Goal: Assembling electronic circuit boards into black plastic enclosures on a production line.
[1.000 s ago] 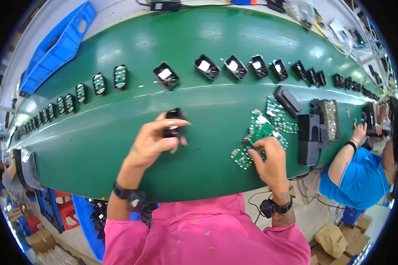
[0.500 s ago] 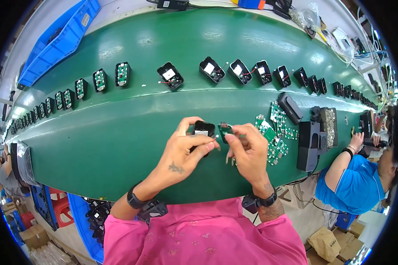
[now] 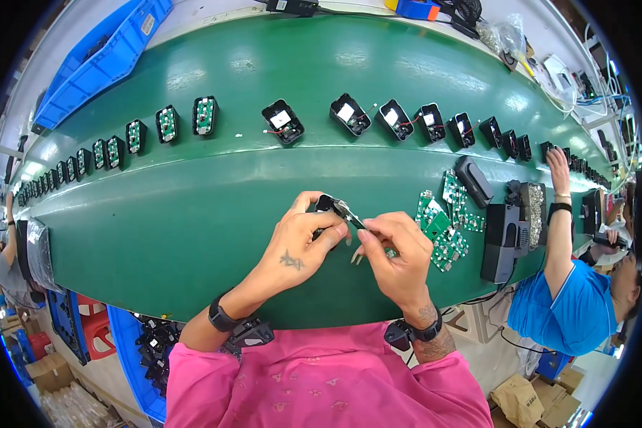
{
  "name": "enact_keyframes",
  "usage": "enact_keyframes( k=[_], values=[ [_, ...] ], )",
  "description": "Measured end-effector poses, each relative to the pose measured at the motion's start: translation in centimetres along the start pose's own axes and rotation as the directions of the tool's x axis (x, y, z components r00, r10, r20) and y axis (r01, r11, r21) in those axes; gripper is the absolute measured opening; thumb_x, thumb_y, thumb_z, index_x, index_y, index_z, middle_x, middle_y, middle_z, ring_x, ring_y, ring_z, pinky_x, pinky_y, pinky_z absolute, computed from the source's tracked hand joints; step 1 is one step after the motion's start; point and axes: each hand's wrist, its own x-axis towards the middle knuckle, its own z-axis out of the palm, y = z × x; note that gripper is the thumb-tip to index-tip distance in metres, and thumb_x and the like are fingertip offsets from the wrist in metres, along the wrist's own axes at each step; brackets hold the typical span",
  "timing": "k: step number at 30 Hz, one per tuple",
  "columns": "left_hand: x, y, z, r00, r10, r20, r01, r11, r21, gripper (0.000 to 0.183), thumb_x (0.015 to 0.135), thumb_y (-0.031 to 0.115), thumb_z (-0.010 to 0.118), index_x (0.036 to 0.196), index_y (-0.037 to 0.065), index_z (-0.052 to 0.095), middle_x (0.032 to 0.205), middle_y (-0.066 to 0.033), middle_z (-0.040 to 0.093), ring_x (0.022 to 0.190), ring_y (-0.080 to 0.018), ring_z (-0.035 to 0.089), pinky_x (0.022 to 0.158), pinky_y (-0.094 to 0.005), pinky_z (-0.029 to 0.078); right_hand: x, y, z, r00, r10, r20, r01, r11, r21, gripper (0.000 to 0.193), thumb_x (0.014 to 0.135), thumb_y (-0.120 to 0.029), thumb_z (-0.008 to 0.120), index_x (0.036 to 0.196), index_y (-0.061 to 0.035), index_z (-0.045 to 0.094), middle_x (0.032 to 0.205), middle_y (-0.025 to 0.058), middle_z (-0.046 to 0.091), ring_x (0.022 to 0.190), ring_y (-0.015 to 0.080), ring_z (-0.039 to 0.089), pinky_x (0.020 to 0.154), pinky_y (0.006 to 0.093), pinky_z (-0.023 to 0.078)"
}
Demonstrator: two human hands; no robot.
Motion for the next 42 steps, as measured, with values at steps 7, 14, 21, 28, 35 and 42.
enact_keyframes(
  k=[7, 14, 21, 28, 35, 42],
  values=[
    [0.3, -0.3, 0.2, 0.998, -0.048, 0.05, 0.053, 0.994, -0.099, 0.017, 0.088, 0.008, 0.069, 0.103, 0.001, 0.071, 0.118, -0.0104, 0.055, 0.106, -0.0189, 0.057, 0.085, -0.032, 0.05, 0.1, -0.1, -0.3, 0.992, -0.124, 0.034, 0.127, 0.982, -0.142, 0.016, 0.081, 0.008, 0.074, 0.094, 0.001, 0.07, 0.089, 0.0117, 0.064, 0.068, 0.0157, 0.065, 0.056, 0.0256, 0.052],
    [0.1, 0.1, 0.6, 0.987, -0.116, 0.114, 0.161, 0.785, -0.598, 0.081, 0.084, 0.005, 0.077, 0.151, 0.005, 0.032, 0.139, -0.015, 0.044, 0.109, -0.0171, 0.062, 0.093, -0.0306, 0.052, -0.2, 0.2, -0.6, 0.99, -0.139, 0.032, 0.142, 0.979, -0.147, 0.02, 0.076, 0.009, 0.075, 0.093, -0.0001, 0.07, 0.095, 0.0109, 0.063, 0.073, 0.0176, 0.065, 0.059, 0.0272, 0.052],
    [0.6, 0.4, -0.2, 0.983, -0.12, 0.141, 0.184, 0.717, -0.673, 0.065, 0.088, 0.004, 0.069, 0.147, 0.004, 0.042, 0.126, -0.013, 0.06, 0.108, -0.0168, 0.062, 0.094, -0.0319, 0.053, 0.0, -0.2, -1.1, 0.976, -0.183, 0.115, 0.2, 0.965, -0.166, 0.021, 0.076, 0.005, 0.076, 0.096, -0.0018, 0.072, 0.106, 0.0117, 0.059, 0.08, 0.0186, 0.065, 0.067, 0.0285, 0.053],
    [0.5, 0.7, 0.3, 0.981, -0.131, 0.146, 0.194, 0.742, -0.641, 0.061, 0.091, 0.003, 0.066, 0.147, 0.006, 0.042, 0.119, -0.013, 0.063, 0.101, -0.0128, 0.063, 0.084, -0.0279, 0.054, 0.9, -0.4, -1.0, 0.998, 0.058, 0.005, -0.058, 0.998, -0.032, 0.02, 0.082, -0.005, 0.076, 0.102, -0.0046, 0.075, 0.116, 0.0089, 0.05, 0.096, 0.0183, 0.051, 0.083, 0.0287, 0.044],
    [0.0, 1.2, 1.1, 0.98, -0.175, 0.092, 0.193, 0.748, -0.635, 0.055, 0.093, 0.005, 0.066, 0.143, 0.003, 0.044, 0.122, -0.021, 0.062, 0.074, -0.0202, 0.073, 0.057, -0.0232, 0.058, 0.4, -0.7, 0.1, 0.993, 0.118, -0.028, -0.119, 0.992, -0.047, 0.013, 0.085, -0.008, 0.076, 0.098, -0.0065, 0.077, 0.111, 0.0077, 0.054, 0.102, 0.0187, 0.05, 0.086, 0.0309, 0.043],
    [-0.1, 1.6, 1.5, 0.983, -0.158, 0.093, 0.179, 0.715, -0.676, 0.056, 0.092, 0.002, 0.065, 0.143, 0.0, 0.043, 0.121, -0.0217, 0.062, 0.068, -0.0231, 0.073, 0.053, -0.0247, 0.06, 0.4, 0.0, 0.5, 0.992, 0.05, -0.118, -0.062, 0.993, -0.102, 0.009, 0.089, -0.012, 0.073, 0.097, -0.0072, 0.075, 0.113, 0.0087, 0.056, 0.102, 0.0201, 0.049, 0.085, 0.0324, 0.043]
  ],
)
